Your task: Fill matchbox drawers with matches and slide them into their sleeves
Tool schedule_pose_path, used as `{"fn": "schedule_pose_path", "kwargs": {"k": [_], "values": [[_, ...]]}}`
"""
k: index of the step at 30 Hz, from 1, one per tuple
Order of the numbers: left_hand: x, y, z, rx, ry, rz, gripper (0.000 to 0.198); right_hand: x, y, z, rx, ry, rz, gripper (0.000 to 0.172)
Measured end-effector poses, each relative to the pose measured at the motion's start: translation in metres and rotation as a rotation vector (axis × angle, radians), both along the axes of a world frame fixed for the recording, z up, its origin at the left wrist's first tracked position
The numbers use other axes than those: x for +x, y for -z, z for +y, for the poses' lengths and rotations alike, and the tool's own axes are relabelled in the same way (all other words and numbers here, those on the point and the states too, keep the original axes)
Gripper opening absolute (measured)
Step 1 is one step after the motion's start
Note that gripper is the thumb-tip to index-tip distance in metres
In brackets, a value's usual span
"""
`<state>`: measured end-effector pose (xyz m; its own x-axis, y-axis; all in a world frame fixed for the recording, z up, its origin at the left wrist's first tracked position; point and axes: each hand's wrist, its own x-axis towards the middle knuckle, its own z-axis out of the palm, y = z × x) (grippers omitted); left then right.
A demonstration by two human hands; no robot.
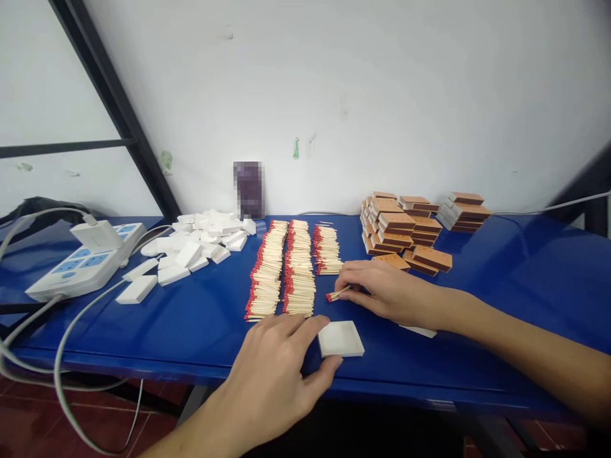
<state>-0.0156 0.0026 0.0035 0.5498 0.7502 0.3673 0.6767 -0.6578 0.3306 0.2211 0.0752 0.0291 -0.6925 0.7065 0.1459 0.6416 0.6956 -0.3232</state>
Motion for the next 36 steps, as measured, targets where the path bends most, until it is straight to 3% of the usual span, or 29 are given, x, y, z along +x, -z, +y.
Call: {"fn": "schedule_pose_path", "kwargs": {"k": [6,16,24,32,36], "values": [[0.000,0.001,0.001,-0.006,-0.002,0.012,0.029,0.001,0.000,-0.004,0.064,-0.019,-0.041,0.024],[0.001,0.000,0.001,0.001,-0.010,0.005,0.029,-0.001,-0.011,-0.002,-0.016,0.034,0.029,0.026],[0.001,0.000,0.000,-0.028,-0.008,-0.044,0.024,-0.006,-0.026,-0.033,-0.209,-0.087,0.069,0.018],[0.003,-0.003,0.002,-0.058,0.011,-0.059,0.017,-0.022,-0.014,-0.050,-0.089,-0.027,-0.012,0.019],[0.004,-0.001,0.004,-0.040,0.016,-0.068,0.019,-0.021,-0.014,-0.050,-0.068,-0.075,-0.031,0.018]]}}
